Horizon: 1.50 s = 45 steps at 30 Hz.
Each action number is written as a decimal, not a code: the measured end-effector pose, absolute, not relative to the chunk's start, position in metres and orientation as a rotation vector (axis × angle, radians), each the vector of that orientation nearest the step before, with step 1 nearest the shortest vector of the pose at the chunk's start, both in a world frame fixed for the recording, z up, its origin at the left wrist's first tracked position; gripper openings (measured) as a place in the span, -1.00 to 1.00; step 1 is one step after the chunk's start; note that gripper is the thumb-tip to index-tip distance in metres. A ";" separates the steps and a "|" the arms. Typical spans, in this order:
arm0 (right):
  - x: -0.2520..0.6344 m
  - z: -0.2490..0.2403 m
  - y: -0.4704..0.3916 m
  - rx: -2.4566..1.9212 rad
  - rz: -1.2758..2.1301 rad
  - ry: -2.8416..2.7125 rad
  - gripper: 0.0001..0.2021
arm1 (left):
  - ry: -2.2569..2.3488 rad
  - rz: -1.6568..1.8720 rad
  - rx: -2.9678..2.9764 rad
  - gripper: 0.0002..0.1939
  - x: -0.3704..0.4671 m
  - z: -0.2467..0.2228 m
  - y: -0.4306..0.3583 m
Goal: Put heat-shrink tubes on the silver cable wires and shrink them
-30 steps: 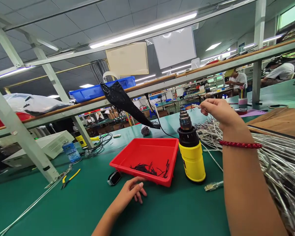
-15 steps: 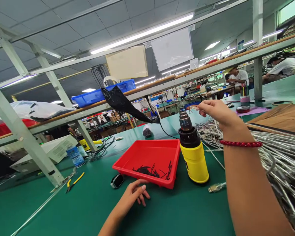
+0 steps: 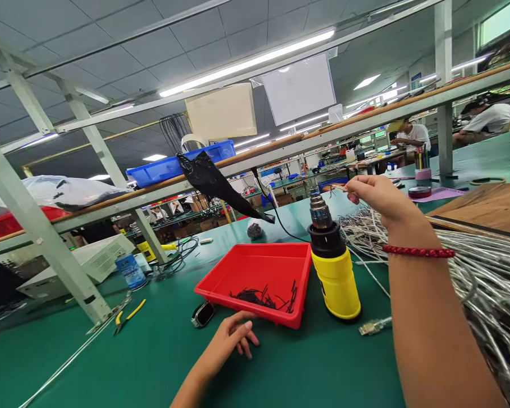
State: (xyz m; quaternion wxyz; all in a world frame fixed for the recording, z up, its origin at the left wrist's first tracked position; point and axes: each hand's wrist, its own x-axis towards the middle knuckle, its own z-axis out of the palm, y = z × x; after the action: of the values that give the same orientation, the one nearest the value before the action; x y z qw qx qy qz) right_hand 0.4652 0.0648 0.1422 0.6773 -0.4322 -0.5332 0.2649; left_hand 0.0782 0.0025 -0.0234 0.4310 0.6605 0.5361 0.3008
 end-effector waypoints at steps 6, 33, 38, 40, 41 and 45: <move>0.466 0.142 0.065 -0.881 0.540 -1.240 -0.81 | 1.358 0.742 1.652 -0.34 0.080 -0.022 0.004; 0.472 0.147 0.051 -0.835 0.529 -1.346 -0.91 | 1.345 0.728 1.664 -0.37 0.079 -0.022 0.005; 0.471 0.148 0.049 -0.903 0.498 -1.279 -0.94 | 1.338 0.717 1.670 -0.35 0.078 -0.023 0.005; 0.471 0.148 0.048 -0.926 0.510 -1.232 -0.94 | 1.337 0.729 1.661 -0.36 0.077 -0.024 0.005; 0.472 0.149 0.047 -0.933 0.518 -1.221 -0.94 | 1.337 0.739 1.654 -0.36 0.077 -0.025 0.005; 0.476 0.148 0.045 -0.922 0.542 -1.244 -0.93 | 1.331 0.760 1.618 -0.30 0.077 -0.026 0.007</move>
State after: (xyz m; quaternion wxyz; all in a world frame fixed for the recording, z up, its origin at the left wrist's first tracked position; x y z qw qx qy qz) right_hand 0.4764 0.0450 0.1484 0.6822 -0.4109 -0.5544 0.2416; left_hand 0.0770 0.0067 -0.0264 0.4408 0.6516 0.5361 0.3062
